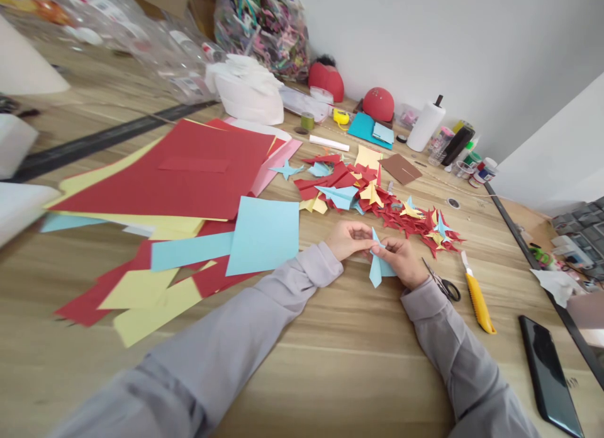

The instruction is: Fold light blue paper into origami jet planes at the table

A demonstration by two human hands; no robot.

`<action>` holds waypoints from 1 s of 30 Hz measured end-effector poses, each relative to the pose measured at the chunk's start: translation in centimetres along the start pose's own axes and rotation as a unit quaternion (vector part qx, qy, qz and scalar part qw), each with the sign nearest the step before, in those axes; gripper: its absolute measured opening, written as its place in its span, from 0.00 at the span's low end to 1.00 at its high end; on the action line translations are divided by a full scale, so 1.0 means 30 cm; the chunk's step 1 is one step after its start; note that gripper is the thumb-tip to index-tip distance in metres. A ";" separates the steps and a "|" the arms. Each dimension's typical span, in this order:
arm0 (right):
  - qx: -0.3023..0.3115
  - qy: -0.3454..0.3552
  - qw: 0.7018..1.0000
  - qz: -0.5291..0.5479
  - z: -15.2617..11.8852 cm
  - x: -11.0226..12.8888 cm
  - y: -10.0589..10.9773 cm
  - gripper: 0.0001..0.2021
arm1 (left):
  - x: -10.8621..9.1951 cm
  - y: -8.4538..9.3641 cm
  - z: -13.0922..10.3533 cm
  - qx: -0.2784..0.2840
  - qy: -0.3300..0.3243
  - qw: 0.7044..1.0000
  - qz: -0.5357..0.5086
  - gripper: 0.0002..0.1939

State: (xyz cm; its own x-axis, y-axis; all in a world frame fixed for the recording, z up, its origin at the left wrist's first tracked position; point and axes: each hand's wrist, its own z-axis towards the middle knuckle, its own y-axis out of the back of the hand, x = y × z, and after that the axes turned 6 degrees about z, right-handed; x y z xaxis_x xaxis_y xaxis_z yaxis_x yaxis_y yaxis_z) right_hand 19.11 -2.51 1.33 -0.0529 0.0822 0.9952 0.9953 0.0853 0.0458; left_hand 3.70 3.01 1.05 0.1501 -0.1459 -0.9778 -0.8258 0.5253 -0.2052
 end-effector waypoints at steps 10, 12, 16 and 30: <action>0.009 -0.053 0.998 0.036 -0.011 0.024 -0.005 0.18 | 0.009 0.019 0.005 0.020 -0.035 0.988 -0.146 0.20; 0.010 -0.062 0.997 0.041 -0.012 0.027 -0.003 0.17 | 0.012 0.017 0.004 0.023 -0.046 0.991 -0.120 0.17; 0.019 -0.071 0.997 0.036 -0.013 0.027 0.003 0.17 | 0.021 0.014 0.005 0.008 -0.058 0.996 -0.062 0.13; 0.021 -0.023 0.999 -0.018 -0.009 0.022 -0.008 0.17 | 0.011 0.019 0.001 -0.027 -0.065 0.997 -0.034 0.13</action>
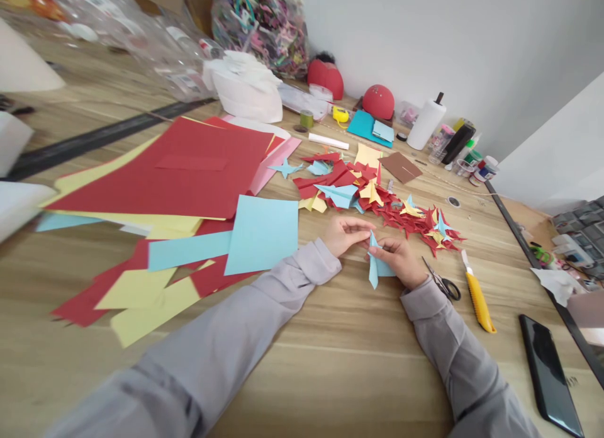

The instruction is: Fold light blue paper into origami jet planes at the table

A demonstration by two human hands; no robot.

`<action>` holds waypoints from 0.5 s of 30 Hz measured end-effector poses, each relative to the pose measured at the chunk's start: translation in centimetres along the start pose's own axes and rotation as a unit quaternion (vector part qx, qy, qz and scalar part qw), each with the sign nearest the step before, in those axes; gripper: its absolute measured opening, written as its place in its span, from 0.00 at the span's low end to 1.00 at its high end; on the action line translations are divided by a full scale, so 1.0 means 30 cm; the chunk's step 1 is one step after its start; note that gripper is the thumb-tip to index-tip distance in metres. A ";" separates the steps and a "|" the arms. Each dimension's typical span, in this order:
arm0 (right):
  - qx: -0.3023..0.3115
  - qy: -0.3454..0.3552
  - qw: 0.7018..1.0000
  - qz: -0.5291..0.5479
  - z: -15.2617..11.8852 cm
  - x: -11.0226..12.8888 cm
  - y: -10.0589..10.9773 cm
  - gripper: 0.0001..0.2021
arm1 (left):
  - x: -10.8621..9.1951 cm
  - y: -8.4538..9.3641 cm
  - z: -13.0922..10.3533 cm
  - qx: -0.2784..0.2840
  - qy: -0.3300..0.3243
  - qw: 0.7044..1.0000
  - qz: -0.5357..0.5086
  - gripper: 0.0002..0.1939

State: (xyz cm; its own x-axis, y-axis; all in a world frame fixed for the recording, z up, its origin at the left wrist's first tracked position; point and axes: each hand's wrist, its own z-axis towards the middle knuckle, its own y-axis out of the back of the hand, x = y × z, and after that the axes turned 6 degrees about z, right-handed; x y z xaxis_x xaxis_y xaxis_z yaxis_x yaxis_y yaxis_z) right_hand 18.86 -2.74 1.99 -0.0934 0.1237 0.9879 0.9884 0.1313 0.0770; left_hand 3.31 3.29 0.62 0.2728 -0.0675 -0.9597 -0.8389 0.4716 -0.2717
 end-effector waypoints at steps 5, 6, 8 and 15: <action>0.000 0.011 1.000 -0.009 0.001 0.002 -0.002 0.18 | -0.005 0.000 -0.002 -0.013 -0.006 0.999 0.029 0.11; -0.004 0.015 1.000 -0.015 0.001 0.001 -0.003 0.18 | -0.006 0.000 -0.002 -0.015 -0.009 0.999 0.032 0.11; -0.013 0.018 1.000 -0.020 0.003 -0.001 -0.004 0.17 | -0.007 -0.002 -0.003 -0.016 -0.012 0.999 0.036 0.10; -0.021 0.032 0.999 -0.031 0.004 -0.007 -0.006 0.16 | -0.011 -0.007 -0.006 -0.023 -0.020 0.998 0.046 0.08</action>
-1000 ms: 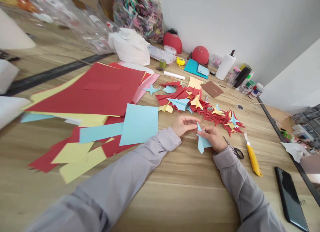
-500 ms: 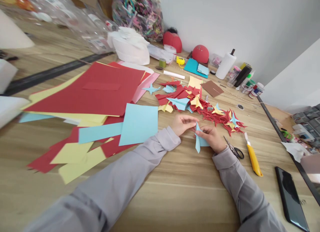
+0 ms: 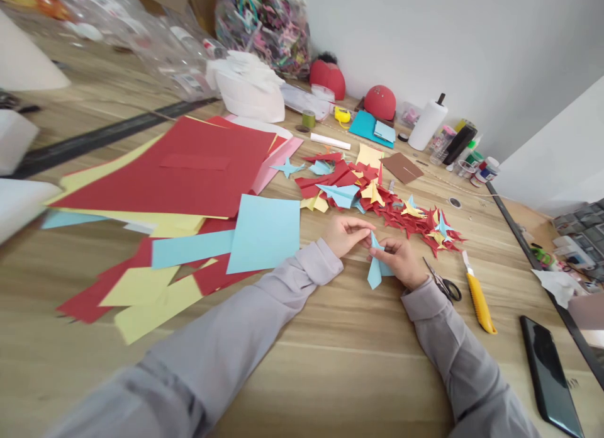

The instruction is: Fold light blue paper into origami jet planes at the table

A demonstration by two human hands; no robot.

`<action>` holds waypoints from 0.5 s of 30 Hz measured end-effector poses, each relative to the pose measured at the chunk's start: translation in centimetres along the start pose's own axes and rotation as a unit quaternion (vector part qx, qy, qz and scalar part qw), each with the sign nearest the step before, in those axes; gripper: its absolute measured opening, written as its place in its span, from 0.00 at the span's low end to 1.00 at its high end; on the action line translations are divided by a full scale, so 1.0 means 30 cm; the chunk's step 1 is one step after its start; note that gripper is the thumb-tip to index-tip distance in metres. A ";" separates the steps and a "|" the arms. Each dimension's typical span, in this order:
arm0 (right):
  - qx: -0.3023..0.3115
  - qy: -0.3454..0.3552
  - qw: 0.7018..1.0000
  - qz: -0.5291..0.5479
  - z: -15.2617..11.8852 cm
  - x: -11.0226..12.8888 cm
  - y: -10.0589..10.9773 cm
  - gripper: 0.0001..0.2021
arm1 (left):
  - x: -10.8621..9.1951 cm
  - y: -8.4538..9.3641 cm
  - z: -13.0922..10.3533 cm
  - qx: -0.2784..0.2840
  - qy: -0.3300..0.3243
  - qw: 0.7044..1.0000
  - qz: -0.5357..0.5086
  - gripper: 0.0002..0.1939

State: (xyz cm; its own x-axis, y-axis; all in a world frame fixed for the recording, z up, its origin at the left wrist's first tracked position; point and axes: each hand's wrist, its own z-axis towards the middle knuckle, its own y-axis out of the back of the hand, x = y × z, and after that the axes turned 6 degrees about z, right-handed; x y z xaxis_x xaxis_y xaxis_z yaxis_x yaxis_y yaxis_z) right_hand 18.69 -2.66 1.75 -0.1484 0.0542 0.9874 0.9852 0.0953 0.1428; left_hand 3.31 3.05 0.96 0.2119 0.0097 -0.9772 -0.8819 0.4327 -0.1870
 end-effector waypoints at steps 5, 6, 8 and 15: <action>0.010 -0.014 1.000 0.009 -0.002 0.002 0.003 0.17 | 0.006 0.002 0.004 0.006 0.004 1.000 -0.008 0.10; 0.012 -0.018 1.000 0.013 -0.002 0.003 0.003 0.17 | 0.007 0.003 0.005 0.009 0.008 1.000 -0.017 0.11; 0.012 -0.023 0.999 0.020 -0.002 0.005 0.004 0.17 | 0.009 0.004 0.006 0.015 0.013 0.999 -0.028 0.12; 0.013 -0.040 0.998 0.040 -0.003 0.002 0.008 0.15 | 0.003 0.002 0.004 -0.001 -0.003 1.000 -0.027 0.12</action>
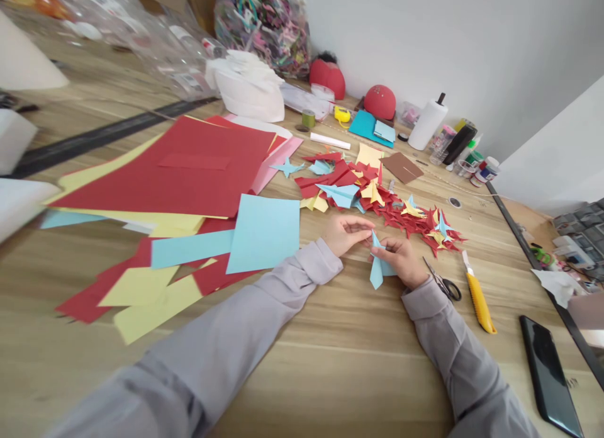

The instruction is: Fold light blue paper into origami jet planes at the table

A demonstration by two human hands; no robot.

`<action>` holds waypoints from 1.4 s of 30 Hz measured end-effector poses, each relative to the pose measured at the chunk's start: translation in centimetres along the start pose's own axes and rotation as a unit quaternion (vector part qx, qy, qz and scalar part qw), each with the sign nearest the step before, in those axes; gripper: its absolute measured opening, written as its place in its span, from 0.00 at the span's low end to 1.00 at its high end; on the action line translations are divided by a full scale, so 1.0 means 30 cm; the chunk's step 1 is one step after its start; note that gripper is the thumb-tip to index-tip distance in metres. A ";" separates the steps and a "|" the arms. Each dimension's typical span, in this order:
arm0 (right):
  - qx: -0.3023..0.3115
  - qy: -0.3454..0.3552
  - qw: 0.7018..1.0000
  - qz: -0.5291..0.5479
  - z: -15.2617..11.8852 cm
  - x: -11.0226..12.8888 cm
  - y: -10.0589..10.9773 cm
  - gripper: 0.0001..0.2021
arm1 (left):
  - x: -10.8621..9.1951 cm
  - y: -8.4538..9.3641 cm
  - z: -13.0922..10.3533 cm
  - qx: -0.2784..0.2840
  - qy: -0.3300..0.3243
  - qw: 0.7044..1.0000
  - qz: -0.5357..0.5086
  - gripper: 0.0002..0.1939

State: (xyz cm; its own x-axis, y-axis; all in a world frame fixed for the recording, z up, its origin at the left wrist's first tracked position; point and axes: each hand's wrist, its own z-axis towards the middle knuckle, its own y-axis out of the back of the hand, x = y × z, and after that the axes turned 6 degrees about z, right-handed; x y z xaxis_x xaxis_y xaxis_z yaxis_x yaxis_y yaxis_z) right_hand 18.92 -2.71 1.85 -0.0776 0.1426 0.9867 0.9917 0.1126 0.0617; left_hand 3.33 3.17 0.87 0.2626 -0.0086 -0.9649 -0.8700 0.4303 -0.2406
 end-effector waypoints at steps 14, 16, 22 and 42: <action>0.000 -0.006 1.000 -0.002 -0.002 0.008 -0.002 0.17 | 0.009 0.002 0.006 -0.003 -0.007 1.000 -0.001 0.12; 0.001 -0.003 1.000 -0.001 -0.001 0.007 -0.003 0.17 | 0.009 0.001 0.006 -0.004 -0.008 1.000 -0.003 0.12; -0.002 0.020 1.000 -0.005 0.003 0.004 -0.002 0.16 | 0.007 -0.002 0.002 -0.002 -0.001 1.000 -0.010 0.11; -0.010 0.026 1.000 -0.013 0.005 0.004 -0.004 0.16 | 0.004 -0.010 0.007 -0.021 0.039 0.999 -0.013 0.18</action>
State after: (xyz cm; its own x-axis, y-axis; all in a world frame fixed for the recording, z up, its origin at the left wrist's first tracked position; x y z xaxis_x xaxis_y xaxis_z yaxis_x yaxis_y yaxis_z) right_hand 18.79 -2.57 1.94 -0.0991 0.0882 0.9912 0.9913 0.0960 0.0906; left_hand 3.72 3.23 0.85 0.2539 -0.0903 -0.9630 -0.8803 0.3910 -0.2688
